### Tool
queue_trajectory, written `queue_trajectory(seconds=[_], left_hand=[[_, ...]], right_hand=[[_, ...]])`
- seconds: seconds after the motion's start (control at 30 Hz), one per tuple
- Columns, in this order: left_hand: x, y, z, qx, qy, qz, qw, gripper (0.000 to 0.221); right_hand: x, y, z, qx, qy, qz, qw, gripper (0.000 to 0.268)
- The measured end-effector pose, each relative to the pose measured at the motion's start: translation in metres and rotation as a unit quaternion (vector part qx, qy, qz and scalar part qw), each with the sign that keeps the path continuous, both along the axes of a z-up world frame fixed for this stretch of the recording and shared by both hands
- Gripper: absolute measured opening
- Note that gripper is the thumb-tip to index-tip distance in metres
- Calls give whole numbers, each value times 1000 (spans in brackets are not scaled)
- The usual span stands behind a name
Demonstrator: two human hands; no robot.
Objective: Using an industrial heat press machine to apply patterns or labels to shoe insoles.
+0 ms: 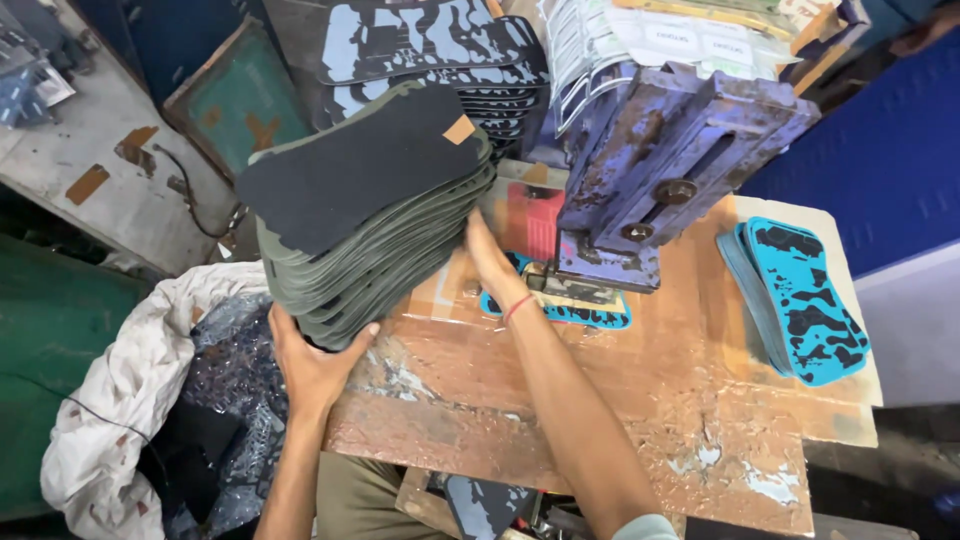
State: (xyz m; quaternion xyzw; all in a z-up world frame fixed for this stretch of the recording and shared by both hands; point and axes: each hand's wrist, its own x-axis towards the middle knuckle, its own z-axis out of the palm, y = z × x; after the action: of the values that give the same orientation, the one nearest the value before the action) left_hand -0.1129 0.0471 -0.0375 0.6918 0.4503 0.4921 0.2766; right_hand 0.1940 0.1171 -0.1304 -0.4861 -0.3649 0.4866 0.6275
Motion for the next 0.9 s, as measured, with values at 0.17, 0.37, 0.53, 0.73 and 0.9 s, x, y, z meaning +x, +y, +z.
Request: queue_trajectory(seconds=[0.17, 0.37, 0.53, 0.73, 0.9], left_hand=[[1, -2, 1, 14, 3, 12, 1000, 98], [-4, 1, -17, 4, -32, 19, 999, 102], [-10, -1, -36, -4, -62, 29, 998, 106], [-9, -8, -30, -26, -71, 18, 997, 104], [-10, -62, -20, 81, 17, 121, 989, 95]], right_hand=[[-6, -1, 16, -70, 5, -1, 998, 73], [-14, 11, -13, -47, -76, -53, 995, 72], [-36, 1, 15, -108, -56, -30, 992, 71], [-36, -80, 75, -58, -66, -6, 996, 61], [-47, -244, 126, 19, -490, -103, 865, 19]])
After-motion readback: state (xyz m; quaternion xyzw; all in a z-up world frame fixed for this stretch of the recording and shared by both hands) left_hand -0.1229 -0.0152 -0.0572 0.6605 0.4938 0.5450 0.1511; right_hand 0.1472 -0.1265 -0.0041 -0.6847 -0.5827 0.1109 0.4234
